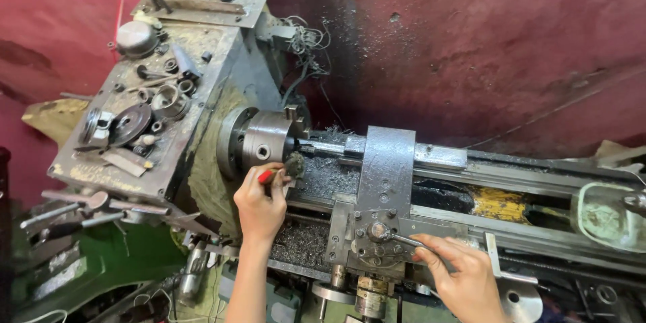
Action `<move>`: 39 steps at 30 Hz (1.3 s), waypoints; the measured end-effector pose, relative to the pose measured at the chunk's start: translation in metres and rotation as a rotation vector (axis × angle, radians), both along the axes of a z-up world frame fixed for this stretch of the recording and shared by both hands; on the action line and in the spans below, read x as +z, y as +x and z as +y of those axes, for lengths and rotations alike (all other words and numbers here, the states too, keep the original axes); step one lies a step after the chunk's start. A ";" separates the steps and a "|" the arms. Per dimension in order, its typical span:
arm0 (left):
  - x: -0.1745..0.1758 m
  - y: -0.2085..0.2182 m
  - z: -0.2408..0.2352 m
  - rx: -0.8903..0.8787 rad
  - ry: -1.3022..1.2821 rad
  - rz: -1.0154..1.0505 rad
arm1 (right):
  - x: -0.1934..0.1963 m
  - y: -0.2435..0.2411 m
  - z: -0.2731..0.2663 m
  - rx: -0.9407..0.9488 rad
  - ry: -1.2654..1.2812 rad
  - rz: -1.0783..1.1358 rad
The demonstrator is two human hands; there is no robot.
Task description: Cleaning metal shavings from a lathe with a brush and adjusting the chuck with a tool
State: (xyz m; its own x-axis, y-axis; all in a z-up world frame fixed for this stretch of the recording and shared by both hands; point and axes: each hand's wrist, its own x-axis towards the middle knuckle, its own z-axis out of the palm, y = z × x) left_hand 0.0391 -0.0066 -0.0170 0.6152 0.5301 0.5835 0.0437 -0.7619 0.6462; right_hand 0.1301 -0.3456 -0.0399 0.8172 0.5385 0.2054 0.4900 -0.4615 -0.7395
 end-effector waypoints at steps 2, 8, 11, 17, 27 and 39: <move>-0.011 0.010 0.005 -0.010 0.041 0.028 | 0.005 0.000 0.002 0.009 0.020 -0.007; -0.009 0.005 0.002 -0.044 0.078 0.171 | 0.003 0.000 0.002 0.006 0.039 -0.022; -0.001 -0.015 -0.006 -0.022 0.110 0.198 | -0.002 0.000 -0.001 -0.005 0.011 -0.008; 0.014 -0.050 -0.013 0.007 0.136 0.250 | -0.001 0.001 0.002 0.029 0.066 -0.068; 0.006 -0.026 -0.020 -0.084 0.148 0.392 | 0.000 0.001 0.001 0.056 0.080 -0.075; 0.032 0.007 -0.041 -0.093 0.322 0.344 | 0.054 0.054 0.004 0.241 0.071 0.326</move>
